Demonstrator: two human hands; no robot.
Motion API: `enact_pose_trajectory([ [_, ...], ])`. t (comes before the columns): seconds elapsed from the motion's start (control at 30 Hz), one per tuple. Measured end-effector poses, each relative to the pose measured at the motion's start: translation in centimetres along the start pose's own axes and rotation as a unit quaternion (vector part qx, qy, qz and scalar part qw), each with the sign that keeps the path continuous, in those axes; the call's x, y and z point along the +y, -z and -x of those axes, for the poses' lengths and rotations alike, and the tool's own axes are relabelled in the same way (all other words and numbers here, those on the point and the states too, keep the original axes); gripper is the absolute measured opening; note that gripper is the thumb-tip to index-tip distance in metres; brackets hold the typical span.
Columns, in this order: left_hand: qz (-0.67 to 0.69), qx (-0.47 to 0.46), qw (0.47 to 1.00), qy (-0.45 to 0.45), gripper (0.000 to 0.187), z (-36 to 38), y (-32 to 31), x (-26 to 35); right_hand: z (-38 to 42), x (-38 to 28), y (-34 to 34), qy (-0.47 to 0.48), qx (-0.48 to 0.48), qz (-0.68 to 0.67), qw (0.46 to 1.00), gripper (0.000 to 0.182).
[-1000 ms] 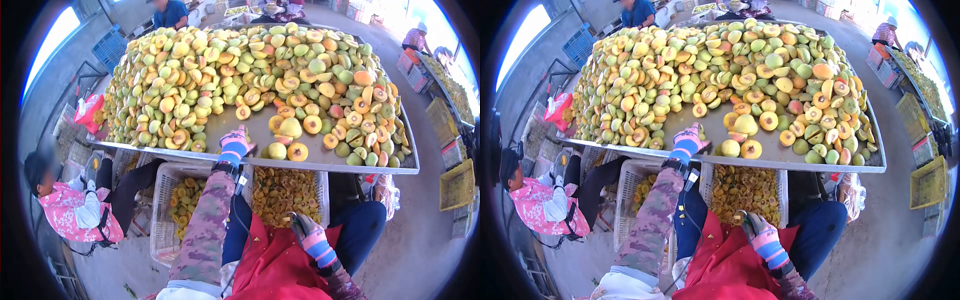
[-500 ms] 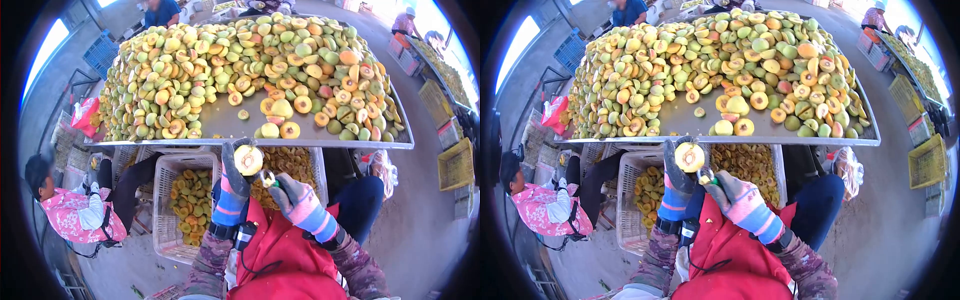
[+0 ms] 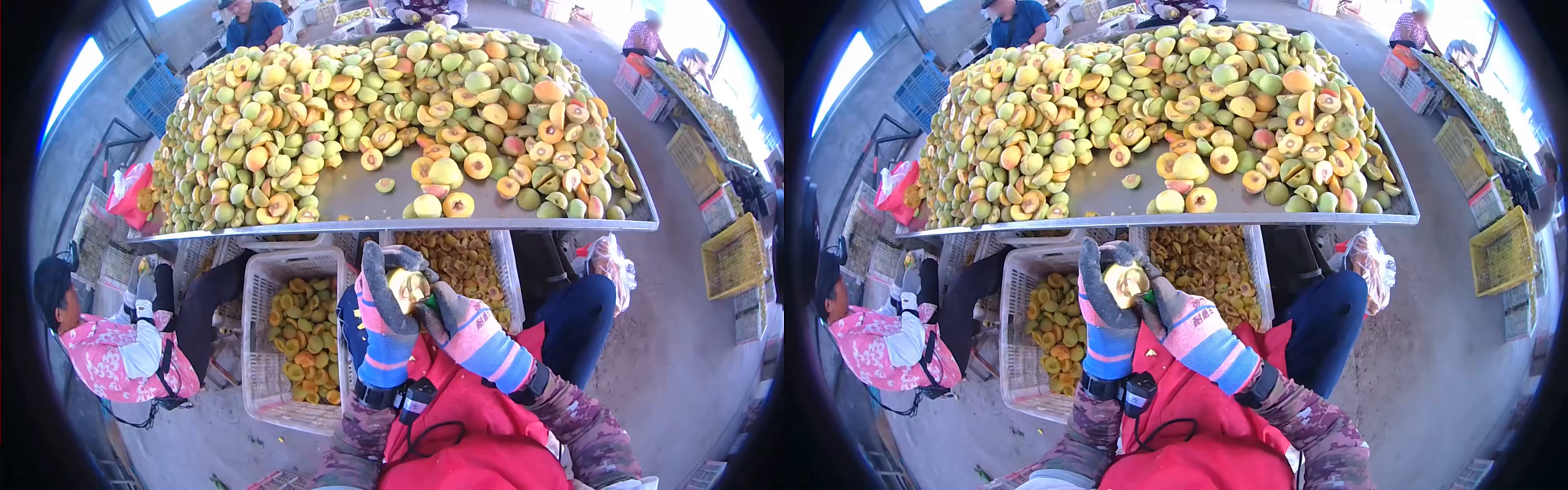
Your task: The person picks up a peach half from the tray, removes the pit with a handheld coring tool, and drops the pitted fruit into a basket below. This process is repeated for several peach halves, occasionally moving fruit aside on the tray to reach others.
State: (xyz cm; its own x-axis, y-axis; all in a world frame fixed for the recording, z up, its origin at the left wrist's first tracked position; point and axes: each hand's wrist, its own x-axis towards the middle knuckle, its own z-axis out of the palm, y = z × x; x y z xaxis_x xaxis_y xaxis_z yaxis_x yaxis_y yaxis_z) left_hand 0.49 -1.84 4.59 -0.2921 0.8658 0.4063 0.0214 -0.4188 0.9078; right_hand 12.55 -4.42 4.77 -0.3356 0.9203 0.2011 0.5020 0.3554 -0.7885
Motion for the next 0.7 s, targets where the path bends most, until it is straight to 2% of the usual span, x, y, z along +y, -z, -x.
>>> enact_pose_trajectory([
  [0.03,-0.063,0.009,0.992,-0.109,0.021,0.0,-0.1,0.1,0.1,0.3,-0.2,-0.003,-0.008,-0.028,1.000,0.024],
  [0.07,-0.110,0.005,0.990,-0.092,0.032,0.3,-0.1,0.2,0.3,0.8,-0.4,-0.003,-0.010,-0.028,1.000,0.024],
  [0.1,-0.111,0.007,0.990,-0.090,0.032,0.3,-0.1,0.5,0.5,1.2,-0.8,0.008,-0.005,-0.086,0.996,0.027],
  [0.13,0.053,0.013,0.998,0.022,0.036,-0.1,-0.4,0.9,0.6,1.5,-1.0,0.021,0.004,-0.144,0.989,0.029],
  [0.17,0.216,0.018,0.967,0.135,0.041,-0.3,-0.6,1.0,0.7,1.7,-1.0,0.020,0.005,-0.143,0.989,0.029],
  [0.2,0.185,0.017,0.974,0.130,0.049,-0.4,-0.7,0.6,0.7,2.0,-0.9,0.030,-0.001,-0.142,0.989,0.027],
  [0.3,0.162,-0.017,0.977,0.139,0.050,-0.7,0.0,0.5,0.6,1.4,0.0,0.026,-0.037,-0.179,0.983,0.025],
  [0.33,0.087,-0.012,0.988,0.124,0.046,-0.7,0.3,0.1,0.6,1.2,0.3,0.013,-0.068,-0.215,0.974,0.026],
  [0.37,0.087,-0.013,0.988,0.126,0.046,-0.6,0.1,-0.4,0.8,1.8,-0.7,0.011,-0.068,-0.215,0.974,0.026],
  [0.43,0.047,0.005,0.986,-0.163,0.039,-0.5,-0.3,-1.6,0.5,1.7,-2.4,0.088,0.025,-0.237,0.967,0.023],
  [0.47,0.062,-0.013,0.985,-0.157,0.031,-0.5,-0.2,-1.9,1.3,1.6,-2.1,0.042,0.026,-0.152,0.987,0.022],
  [0.5,0.063,-0.013,0.985,-0.157,0.031,-0.1,-0.5,-1.9,1.1,1.8,-2.0,0.041,0.027,-0.152,0.987,0.022],
  [0.57,-0.002,0.060,0.998,0.019,0.029,1.3,-1.1,-1.9,1.2,2.5,-2.2,-0.020,-0.011,-0.145,0.989,0.021],
  [0.6,0.122,-0.016,0.988,0.098,0.028,1.0,0.1,-2.7,1.4,2.6,-2.1,-0.044,-0.051,-0.166,0.984,0.023],
  [0.63,0.121,-0.017,0.987,0.101,0.028,1.0,0.5,-3.8,1.5,2.6,-2.0,-0.047,-0.051,-0.168,0.983,0.023],
  [0.7,0.333,-0.065,0.931,0.135,0.031,0.6,0.7,-4.6,1.5,2.4,-1.6,0.052,-0.080,-0.122,0.988,0.022],
])
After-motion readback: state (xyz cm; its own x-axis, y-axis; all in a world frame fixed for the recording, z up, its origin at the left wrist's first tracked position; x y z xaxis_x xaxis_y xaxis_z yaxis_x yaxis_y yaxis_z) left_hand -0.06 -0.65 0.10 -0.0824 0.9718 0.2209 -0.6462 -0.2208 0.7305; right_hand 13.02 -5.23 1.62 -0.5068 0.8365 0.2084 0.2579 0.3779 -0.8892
